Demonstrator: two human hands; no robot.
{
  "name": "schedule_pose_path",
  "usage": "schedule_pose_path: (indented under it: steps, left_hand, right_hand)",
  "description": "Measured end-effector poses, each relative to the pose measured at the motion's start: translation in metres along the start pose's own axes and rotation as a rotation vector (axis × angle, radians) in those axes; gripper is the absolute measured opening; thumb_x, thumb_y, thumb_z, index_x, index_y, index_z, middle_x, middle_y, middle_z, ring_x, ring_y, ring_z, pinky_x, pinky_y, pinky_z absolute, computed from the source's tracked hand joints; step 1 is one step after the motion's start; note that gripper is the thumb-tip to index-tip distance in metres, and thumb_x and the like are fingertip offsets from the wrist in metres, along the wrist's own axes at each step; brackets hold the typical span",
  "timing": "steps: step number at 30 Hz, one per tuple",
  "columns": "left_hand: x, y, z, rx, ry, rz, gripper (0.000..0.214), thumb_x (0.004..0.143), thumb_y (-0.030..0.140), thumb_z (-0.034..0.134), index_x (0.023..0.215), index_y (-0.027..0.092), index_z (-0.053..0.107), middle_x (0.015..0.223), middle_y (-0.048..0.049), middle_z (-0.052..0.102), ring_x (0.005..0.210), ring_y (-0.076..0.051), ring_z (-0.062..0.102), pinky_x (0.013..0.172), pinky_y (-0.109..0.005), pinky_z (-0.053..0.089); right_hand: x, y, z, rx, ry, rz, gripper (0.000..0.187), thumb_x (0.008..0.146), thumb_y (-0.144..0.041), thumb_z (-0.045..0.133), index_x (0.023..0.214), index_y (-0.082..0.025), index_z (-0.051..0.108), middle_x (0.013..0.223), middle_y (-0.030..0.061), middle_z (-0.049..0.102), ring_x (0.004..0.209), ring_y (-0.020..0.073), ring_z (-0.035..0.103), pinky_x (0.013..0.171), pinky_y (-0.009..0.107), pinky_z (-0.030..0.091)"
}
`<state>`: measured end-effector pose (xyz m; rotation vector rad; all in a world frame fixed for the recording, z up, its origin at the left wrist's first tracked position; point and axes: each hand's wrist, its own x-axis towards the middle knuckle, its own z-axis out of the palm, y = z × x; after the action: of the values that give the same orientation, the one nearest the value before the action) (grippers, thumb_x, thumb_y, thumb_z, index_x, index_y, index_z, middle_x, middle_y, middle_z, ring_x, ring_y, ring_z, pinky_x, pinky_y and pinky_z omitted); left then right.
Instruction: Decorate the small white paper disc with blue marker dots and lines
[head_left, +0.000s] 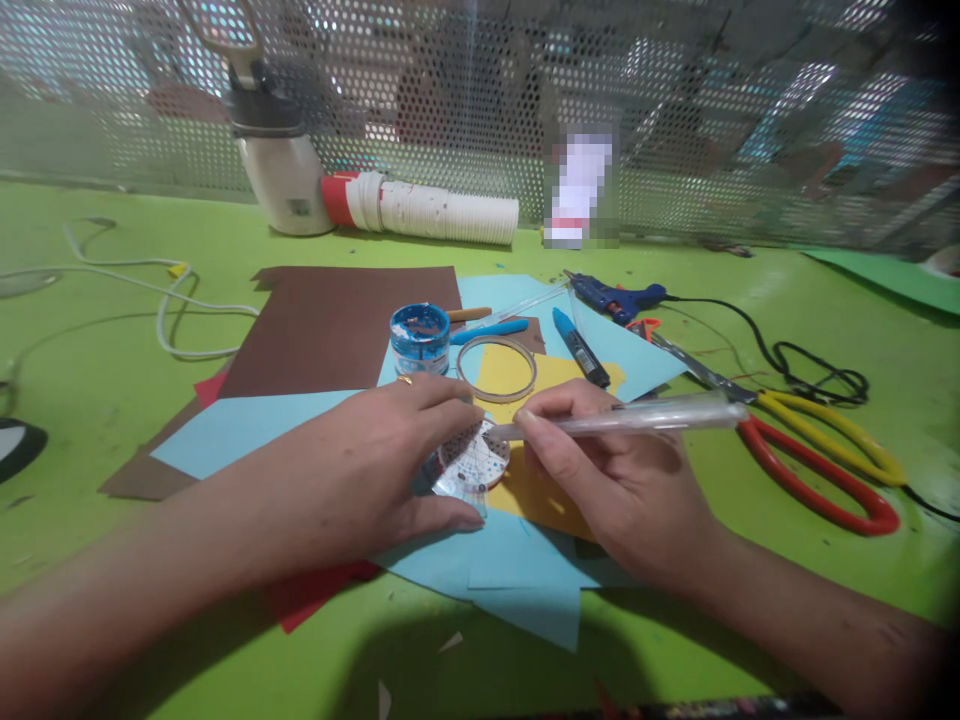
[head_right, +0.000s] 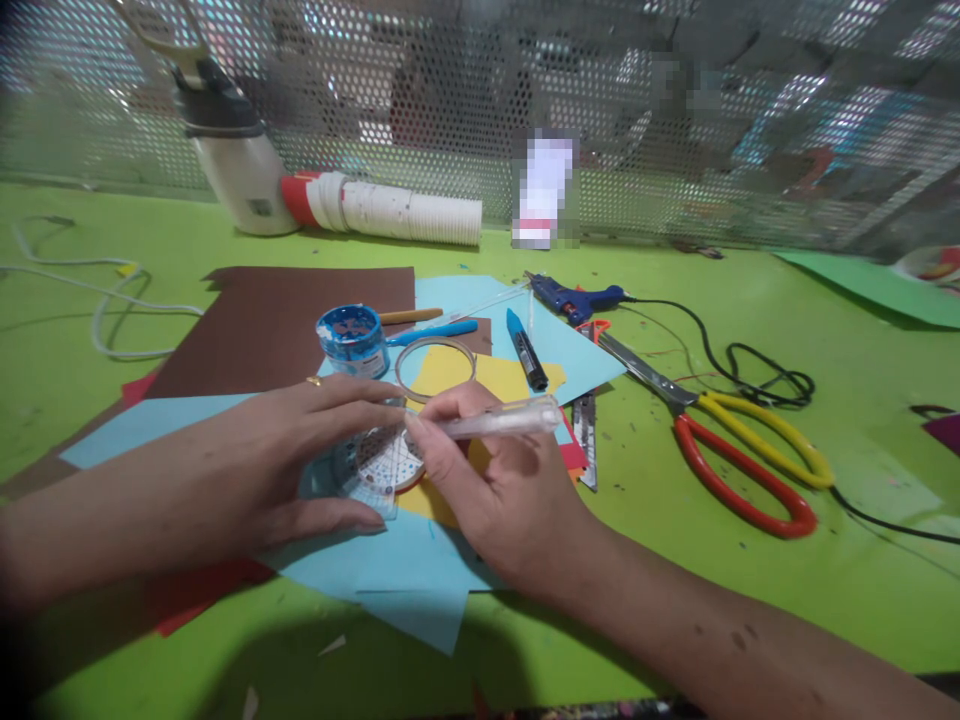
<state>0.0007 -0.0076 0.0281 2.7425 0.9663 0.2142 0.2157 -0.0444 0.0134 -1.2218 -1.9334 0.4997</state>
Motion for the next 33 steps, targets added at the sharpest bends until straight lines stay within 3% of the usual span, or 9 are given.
schedule_pose_path:
  steps: [33]
  left_hand:
    - [-0.0014, -0.0011, 0.0019, 0.007, -0.005, -0.002, 0.051, 0.087, 0.053, 0.060, 0.127, 0.023, 0.053, 0.138, -0.0129, 0.051, 0.116, -0.034, 0.057, 0.085, -0.045, 0.054]
  right_hand:
    - [-0.0013, 0.0013, 0.0002, 0.014, -0.002, -0.003, 0.012, 0.094, -0.023, 0.053, 0.086, -0.019, 0.061, 0.075, -0.0038, 0.061, 0.066, 0.0070, 0.057, 0.064, 0.016, 0.045]
